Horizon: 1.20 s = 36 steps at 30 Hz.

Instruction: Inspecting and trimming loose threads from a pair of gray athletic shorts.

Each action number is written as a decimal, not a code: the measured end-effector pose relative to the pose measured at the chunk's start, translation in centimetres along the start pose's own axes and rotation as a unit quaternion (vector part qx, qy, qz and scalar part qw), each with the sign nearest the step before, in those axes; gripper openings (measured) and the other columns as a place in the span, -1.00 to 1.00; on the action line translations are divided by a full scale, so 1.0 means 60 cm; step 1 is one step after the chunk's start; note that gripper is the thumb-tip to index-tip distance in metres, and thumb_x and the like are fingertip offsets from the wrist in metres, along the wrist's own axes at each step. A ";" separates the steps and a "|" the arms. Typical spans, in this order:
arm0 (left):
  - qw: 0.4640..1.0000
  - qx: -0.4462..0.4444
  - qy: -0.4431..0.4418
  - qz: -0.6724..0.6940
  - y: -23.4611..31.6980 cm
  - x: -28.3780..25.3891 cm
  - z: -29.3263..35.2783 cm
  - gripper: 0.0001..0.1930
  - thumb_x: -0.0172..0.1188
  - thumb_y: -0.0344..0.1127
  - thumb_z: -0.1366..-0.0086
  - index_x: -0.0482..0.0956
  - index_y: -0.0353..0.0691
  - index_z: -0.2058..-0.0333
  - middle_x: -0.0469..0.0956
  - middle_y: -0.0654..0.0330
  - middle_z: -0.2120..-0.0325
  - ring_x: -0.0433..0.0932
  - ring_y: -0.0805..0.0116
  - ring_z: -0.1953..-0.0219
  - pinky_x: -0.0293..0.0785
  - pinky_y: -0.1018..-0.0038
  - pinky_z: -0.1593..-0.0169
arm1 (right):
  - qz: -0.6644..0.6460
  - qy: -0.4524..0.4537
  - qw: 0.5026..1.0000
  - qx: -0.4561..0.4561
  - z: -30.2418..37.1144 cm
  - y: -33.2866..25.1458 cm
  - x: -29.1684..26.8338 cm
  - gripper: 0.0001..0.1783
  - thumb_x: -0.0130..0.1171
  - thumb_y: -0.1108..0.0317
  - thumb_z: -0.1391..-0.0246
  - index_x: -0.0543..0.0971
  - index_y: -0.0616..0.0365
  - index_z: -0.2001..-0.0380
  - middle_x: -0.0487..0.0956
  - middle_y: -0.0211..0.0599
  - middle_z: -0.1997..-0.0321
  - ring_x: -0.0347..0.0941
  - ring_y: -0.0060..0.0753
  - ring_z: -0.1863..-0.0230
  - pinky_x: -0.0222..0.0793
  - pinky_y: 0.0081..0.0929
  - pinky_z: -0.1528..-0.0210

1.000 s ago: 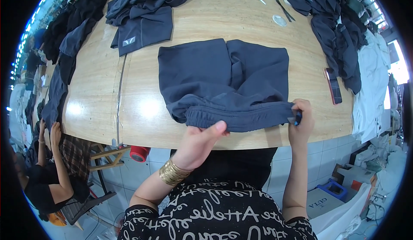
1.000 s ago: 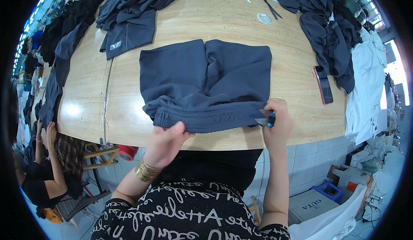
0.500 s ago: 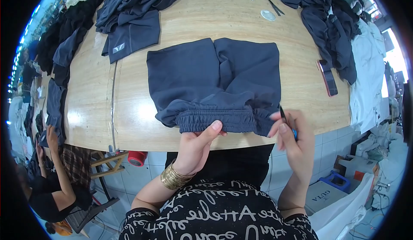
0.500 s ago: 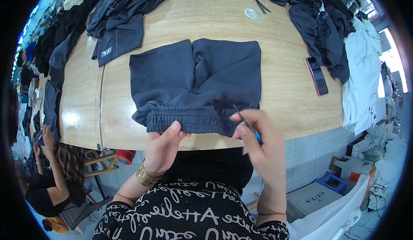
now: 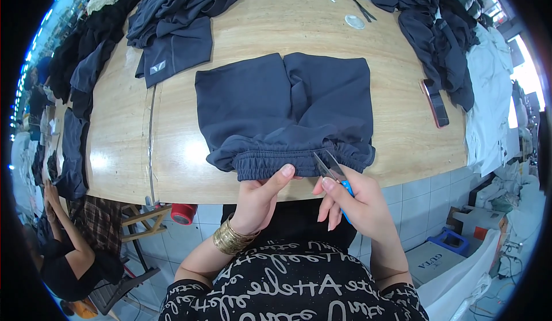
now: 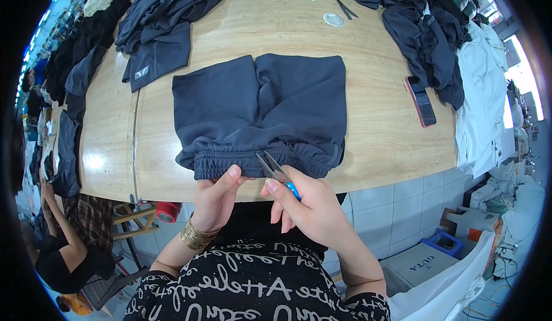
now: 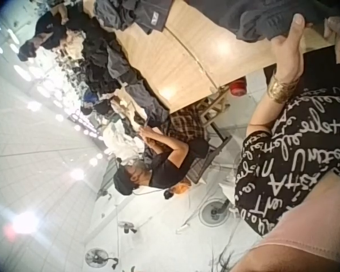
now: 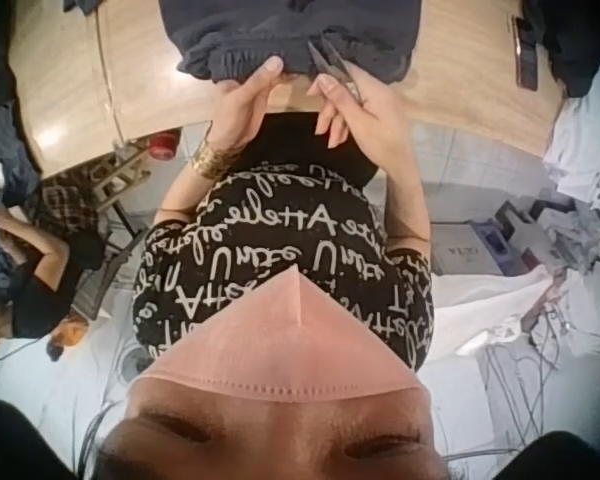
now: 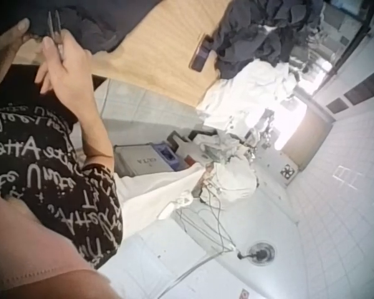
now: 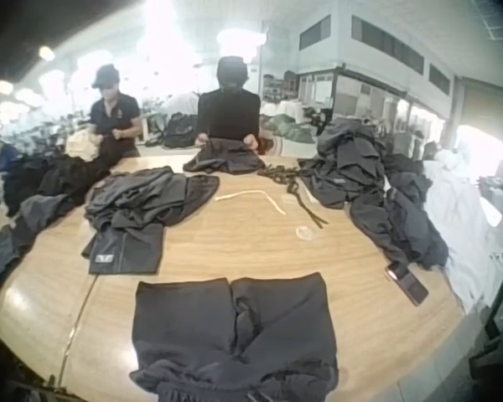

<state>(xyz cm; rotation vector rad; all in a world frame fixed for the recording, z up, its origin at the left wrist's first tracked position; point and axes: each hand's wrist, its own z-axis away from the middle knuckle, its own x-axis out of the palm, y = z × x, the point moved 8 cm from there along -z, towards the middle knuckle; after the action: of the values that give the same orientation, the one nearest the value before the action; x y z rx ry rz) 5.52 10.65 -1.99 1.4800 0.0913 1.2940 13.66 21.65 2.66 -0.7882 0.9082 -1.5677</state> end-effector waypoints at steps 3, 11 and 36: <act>1.000 0.006 0.014 -0.023 -0.001 -0.006 0.004 -0.63 0.09 -0.51 -0.18 0.31 -0.34 0.02 0.44 0.13 0.11 0.42 0.35 0.05 0.33 0.37 -0.03 | -0.039 0.095 0.991 -0.084 0.001 -0.014 -0.020 -0.82 0.03 0.32 -0.15 0.49 0.23 0.34 0.49 -0.41 0.61 0.35 -0.73 0.68 0.25 -0.76 0.61; 0.999 0.001 -0.014 -0.037 -0.005 0.006 0.005 -0.58 0.07 -0.55 -0.17 0.27 -0.32 -0.03 0.41 0.12 0.07 0.39 0.33 0.00 0.28 0.38 -0.10 | 0.185 0.243 0.888 -0.345 -0.010 -0.076 -0.026 -0.87 0.23 0.49 0.07 0.52 0.24 0.40 0.55 -0.34 0.53 0.43 -0.61 0.62 0.27 -0.65 0.57; 0.997 -0.079 -0.006 0.011 -0.014 0.004 0.003 -0.66 -0.05 -0.41 -0.28 0.26 -0.38 -0.02 0.39 0.00 0.03 0.40 0.22 -0.04 0.34 0.24 -0.09 | 0.325 0.226 0.799 -0.452 0.024 -0.068 -0.001 -0.63 0.32 0.55 0.29 0.54 0.15 0.28 0.35 -0.45 0.56 0.25 -0.62 0.63 0.18 -0.68 0.57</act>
<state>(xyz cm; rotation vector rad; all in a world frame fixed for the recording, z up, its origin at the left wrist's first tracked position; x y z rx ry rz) 6.19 11.02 -2.42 1.3570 -0.0343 1.2806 13.00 21.93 6.93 -0.6025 2.1043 -0.6340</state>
